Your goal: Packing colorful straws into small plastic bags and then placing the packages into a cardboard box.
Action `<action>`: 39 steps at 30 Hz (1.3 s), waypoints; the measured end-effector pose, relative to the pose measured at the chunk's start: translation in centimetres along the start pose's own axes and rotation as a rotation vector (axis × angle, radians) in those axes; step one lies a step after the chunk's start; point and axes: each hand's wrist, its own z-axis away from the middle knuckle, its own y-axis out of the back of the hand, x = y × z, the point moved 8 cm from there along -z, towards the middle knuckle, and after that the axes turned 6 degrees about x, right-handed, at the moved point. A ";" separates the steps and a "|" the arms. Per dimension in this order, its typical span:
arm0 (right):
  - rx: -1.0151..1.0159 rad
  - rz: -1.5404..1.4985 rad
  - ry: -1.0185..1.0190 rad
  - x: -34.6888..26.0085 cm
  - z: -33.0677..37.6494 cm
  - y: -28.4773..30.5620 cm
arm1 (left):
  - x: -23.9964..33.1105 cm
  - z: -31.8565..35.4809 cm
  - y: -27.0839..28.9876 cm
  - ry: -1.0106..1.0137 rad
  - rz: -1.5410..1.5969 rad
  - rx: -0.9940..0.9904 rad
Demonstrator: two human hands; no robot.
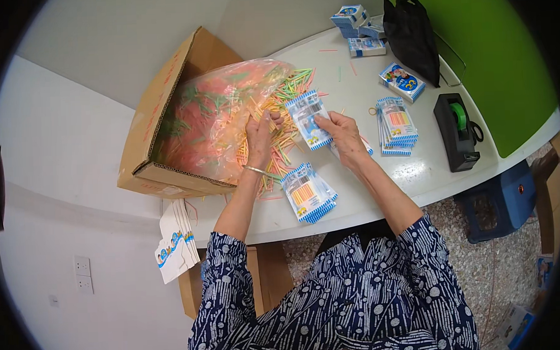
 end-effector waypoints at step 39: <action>-0.383 0.171 -0.242 1.9 1.9 -0.9 | 7.4 5.2 -5.2 0.013 0.222 -0.226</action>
